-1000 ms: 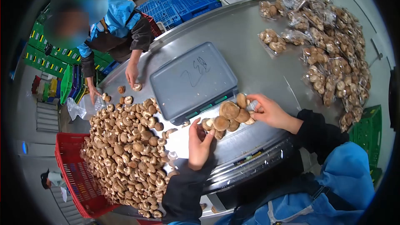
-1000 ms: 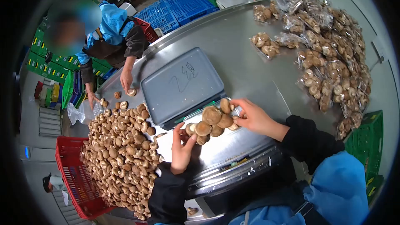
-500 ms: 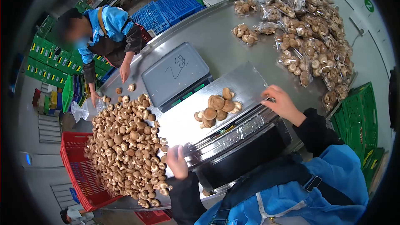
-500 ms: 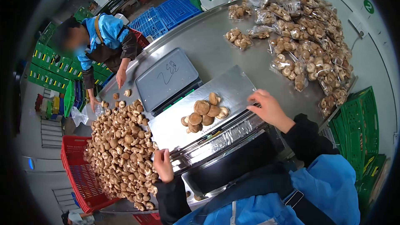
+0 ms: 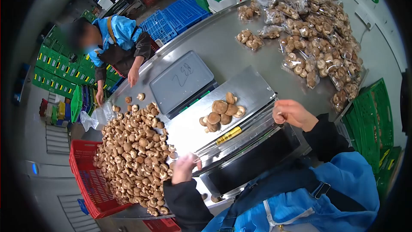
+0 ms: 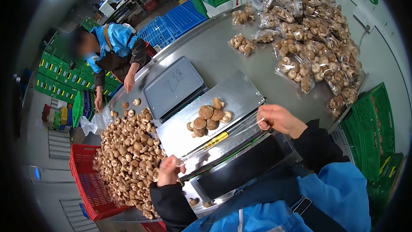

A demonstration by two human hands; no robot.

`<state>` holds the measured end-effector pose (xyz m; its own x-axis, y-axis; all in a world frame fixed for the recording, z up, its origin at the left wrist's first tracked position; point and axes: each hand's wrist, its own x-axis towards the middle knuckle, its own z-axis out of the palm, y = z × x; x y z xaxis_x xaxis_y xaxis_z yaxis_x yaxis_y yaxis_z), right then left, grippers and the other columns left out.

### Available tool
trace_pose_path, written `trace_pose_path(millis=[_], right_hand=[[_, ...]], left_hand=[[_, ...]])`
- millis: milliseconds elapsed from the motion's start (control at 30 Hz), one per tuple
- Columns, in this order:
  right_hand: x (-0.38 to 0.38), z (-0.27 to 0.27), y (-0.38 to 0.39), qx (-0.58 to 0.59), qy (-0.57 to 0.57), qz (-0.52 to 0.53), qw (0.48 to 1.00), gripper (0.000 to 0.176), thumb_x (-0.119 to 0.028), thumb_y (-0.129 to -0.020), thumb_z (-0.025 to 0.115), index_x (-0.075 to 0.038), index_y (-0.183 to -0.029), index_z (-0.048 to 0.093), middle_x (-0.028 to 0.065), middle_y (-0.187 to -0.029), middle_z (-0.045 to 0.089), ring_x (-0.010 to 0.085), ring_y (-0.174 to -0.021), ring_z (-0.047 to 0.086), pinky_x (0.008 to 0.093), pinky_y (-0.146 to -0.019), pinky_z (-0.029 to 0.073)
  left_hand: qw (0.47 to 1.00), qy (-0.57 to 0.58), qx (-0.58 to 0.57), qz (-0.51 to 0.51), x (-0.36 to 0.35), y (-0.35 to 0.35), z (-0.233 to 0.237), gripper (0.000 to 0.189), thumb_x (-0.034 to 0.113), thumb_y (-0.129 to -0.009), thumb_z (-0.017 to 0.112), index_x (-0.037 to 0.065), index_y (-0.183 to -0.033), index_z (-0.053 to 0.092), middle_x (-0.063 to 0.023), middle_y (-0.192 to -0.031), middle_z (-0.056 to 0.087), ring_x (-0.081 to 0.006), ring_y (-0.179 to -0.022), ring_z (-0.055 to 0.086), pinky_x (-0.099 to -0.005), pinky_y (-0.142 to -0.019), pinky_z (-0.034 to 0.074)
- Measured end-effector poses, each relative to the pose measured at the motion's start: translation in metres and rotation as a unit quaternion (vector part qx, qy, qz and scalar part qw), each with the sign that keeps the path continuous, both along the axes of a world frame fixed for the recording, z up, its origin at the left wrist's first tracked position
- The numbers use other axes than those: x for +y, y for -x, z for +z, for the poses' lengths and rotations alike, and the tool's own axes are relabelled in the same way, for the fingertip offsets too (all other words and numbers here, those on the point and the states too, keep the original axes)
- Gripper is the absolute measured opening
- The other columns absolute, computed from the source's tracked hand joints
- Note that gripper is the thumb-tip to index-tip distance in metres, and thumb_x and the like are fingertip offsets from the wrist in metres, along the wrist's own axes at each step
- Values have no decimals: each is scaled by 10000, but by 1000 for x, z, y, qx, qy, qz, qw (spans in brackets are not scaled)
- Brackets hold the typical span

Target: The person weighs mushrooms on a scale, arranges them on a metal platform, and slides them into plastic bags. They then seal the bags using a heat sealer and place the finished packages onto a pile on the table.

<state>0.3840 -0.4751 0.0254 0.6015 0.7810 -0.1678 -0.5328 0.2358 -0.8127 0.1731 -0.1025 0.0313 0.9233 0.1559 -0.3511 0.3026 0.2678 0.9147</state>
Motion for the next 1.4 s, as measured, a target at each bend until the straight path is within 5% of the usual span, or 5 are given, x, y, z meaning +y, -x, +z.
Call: trace_pose_path(millis=[200, 433, 600, 1267, 1400], right_hand=[[94, 23, -62, -114, -91, -207, 967, 154, -150, -990, 422, -32, -912, 483, 170, -1044, 618, 267, -1057, 569, 374, -942, 423], [151, -89, -99, -465, 367, -6, 806, 148, -171, -936, 493, -26, -953, 468, 179, -951, 632, 297, -871, 611, 390, -727, 465], [123, -77, -77, -356, 285, 105, 884, 275, -256, -920, 555, -12, -1043, 528, 140, -904, 623, 277, -854, 601, 368, -751, 462], [31, 5, 66, -191, 320, 128, 919, 395, -358, -976, 459, 13, -948, 591, 104, -784, 612, 195, -745, 606, 353, -708, 473], [12, -80, 90, -352, 347, 56, 868, 404, -359, -959, 476, 22, -874, 582, 224, -774, 592, 377, -744, 592, 431, -671, 464]], left_hand=[[958, 86, -264, 70, 14, -115, 20, 181, 237, -978, 487, 64, -975, 434, -249, -1309, 475, -345, -1241, 453, -439, -1040, 361], [911, -404, -81, 8, 11, -161, -107, 115, 115, -967, 480, 14, -914, 464, -81, -778, 590, -151, -706, 555, -287, -678, 460], [989, -105, -46, -92, 8, -125, -105, 183, 82, -955, 522, -16, -1108, 503, -52, -899, 570, -116, -821, 544, -258, -756, 467], [974, -208, 87, -15, -101, 24, -26, 320, 247, -969, 518, -4, -847, 676, 48, -624, 527, -18, -527, 394, -196, -467, 301], [915, -401, 35, -11, -116, 39, -103, 343, 298, -922, 576, -11, -789, 645, -231, -665, 581, -337, -576, 584, -397, -569, 442]])
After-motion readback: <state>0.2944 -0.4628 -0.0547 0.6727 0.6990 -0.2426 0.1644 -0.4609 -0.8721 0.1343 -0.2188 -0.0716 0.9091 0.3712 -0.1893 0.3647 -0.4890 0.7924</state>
